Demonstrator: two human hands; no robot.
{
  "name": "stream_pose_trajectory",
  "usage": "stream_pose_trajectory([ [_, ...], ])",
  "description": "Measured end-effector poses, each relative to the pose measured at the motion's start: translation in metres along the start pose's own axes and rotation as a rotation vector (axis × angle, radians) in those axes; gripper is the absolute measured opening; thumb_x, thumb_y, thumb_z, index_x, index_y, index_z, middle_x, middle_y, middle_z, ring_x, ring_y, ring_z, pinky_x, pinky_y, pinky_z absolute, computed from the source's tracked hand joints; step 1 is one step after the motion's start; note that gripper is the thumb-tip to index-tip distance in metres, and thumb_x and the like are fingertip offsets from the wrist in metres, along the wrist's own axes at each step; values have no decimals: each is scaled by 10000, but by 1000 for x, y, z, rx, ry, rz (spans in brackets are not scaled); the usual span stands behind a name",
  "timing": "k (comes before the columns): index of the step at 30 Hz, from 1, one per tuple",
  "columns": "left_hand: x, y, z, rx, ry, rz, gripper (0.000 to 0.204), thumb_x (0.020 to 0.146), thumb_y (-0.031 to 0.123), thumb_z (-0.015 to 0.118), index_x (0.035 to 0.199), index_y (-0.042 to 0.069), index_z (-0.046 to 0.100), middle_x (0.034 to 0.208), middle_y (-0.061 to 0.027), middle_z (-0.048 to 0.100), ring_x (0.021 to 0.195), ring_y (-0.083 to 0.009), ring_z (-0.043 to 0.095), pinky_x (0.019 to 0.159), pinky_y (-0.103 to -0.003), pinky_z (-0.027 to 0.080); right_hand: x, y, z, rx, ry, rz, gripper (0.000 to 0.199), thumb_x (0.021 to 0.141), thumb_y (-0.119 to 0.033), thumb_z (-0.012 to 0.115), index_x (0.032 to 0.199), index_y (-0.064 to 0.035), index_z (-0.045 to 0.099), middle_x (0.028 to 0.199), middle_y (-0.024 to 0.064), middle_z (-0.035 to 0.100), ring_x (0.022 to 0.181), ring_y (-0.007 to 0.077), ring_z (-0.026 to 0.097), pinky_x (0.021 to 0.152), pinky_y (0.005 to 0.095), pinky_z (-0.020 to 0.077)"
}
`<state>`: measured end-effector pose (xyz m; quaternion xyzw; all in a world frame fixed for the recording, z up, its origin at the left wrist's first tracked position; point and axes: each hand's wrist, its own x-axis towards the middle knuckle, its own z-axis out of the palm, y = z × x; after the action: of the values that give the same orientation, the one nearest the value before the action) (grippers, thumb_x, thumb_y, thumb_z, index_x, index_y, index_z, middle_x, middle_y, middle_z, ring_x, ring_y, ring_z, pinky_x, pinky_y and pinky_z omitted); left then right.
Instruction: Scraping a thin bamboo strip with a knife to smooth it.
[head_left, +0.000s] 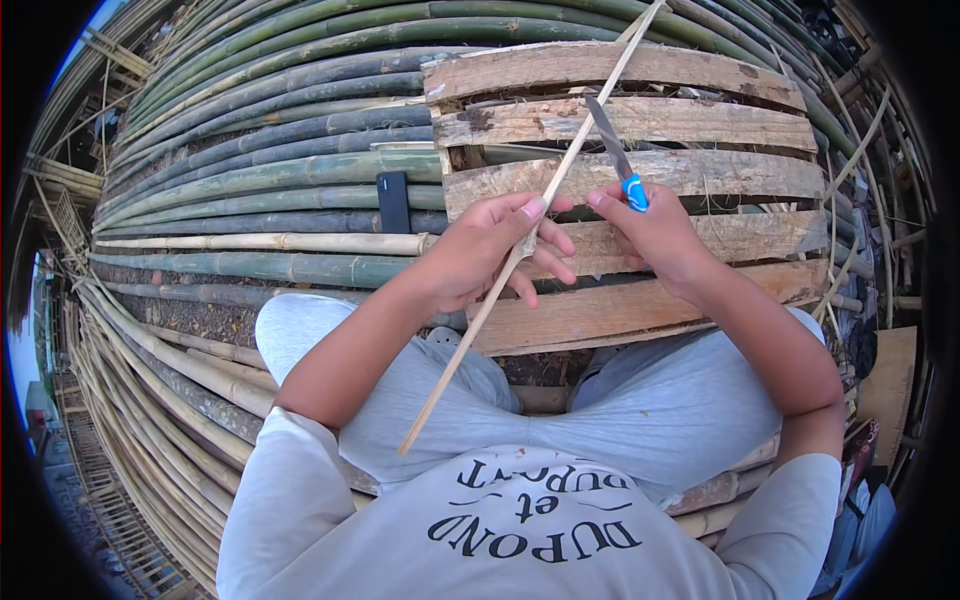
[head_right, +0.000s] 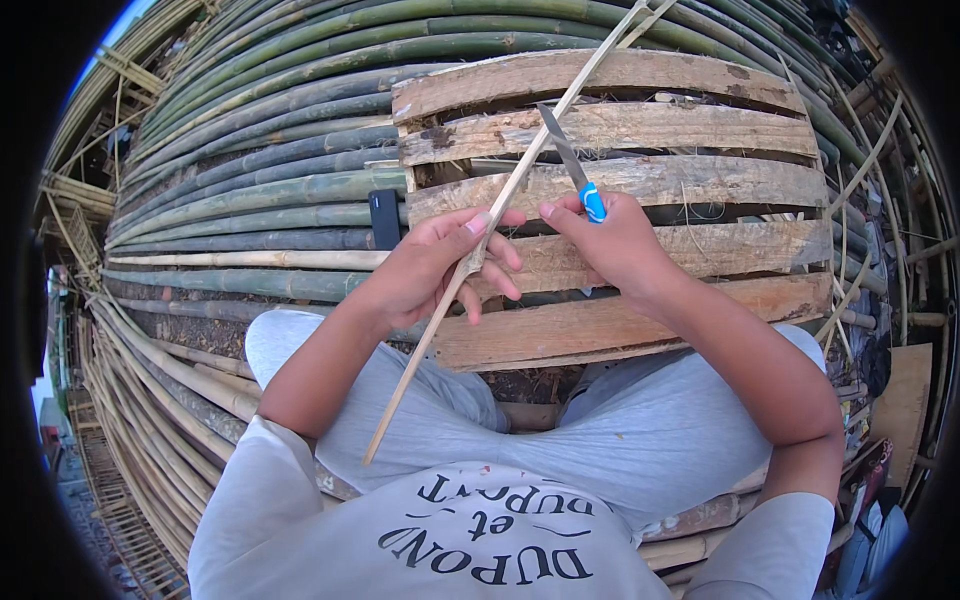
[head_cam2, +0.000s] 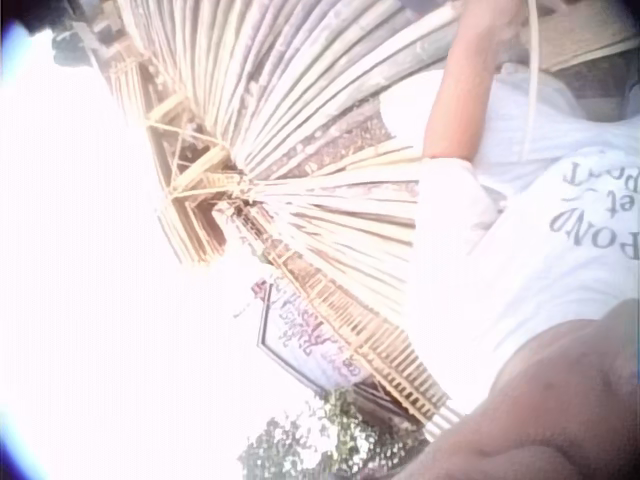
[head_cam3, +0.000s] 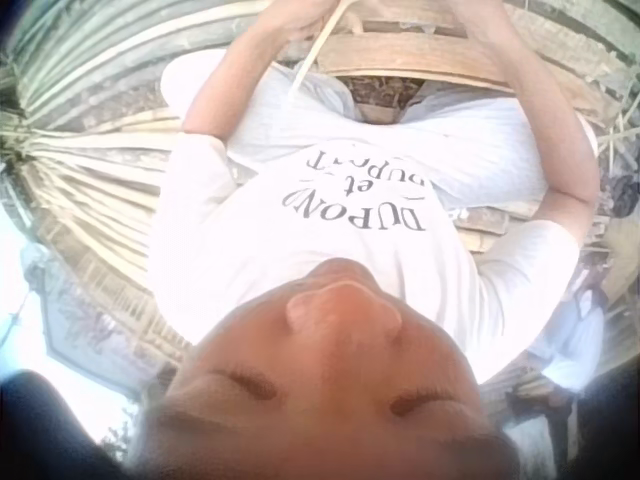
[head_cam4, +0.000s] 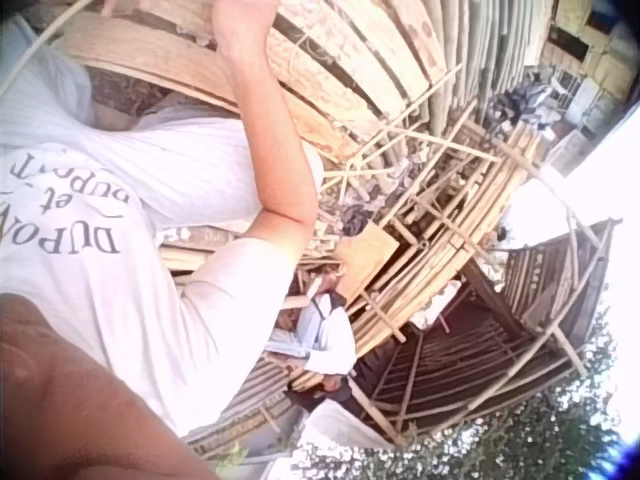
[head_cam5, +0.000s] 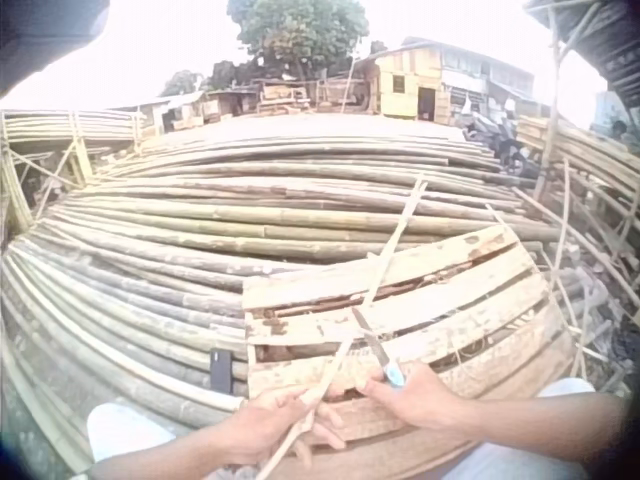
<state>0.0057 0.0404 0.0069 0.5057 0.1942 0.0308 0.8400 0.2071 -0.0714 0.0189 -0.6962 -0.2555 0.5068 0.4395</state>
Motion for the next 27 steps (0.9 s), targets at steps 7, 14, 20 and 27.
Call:
stream_pose_trajectory([
  [7, 2, 5, -20, 88, -4, -37, 426, 1044, 340, 435, 1283, -7, 497, 1088, -133, 656, 1010, -211, 679, 669, -319, 618, 1, 3, -2, 9, 4, -34, 290, 899, -313, 713, 964, -49, 614, 601, -48, 464, 467, 44, 389, 411, 250, 296],
  [14, -11, 7, -14, 437, -367, -263, 315, 1030, 270, 492, 1162, 10, 610, 1039, -73, 703, 932, -121, 654, 748, -270, 559, -9, -3, 6, -27, 6, 7, 240, 952, -269, 657, 1020, -48, 595, 563, -81, 383, 428, 26, 292, 402, 246, 209],
  [20, -6, -6, -10, 402, -437, -259, 252, 997, 217, 556, 1129, 3, 583, 1030, -109, 688, 935, -169, 663, 796, -310, 558, -9, 2, 13, -217, -122, -99, 349, 890, -342, 728, 961, -4, 675, 613, -45, 510, 492, 41, 416, 427, 251, 320],
  [27, -1, -21, 12, -310, -61, -98, 375, 1064, 354, 381, 1204, 23, 491, 766, -3, 485, 588, -119, 527, 522, -263, 462, -5, 8, 22, -73, -26, -171, 316, 874, -319, 750, 917, -12, 683, 642, -21, 559, 539, 42, 455, 458, 248, 342],
])
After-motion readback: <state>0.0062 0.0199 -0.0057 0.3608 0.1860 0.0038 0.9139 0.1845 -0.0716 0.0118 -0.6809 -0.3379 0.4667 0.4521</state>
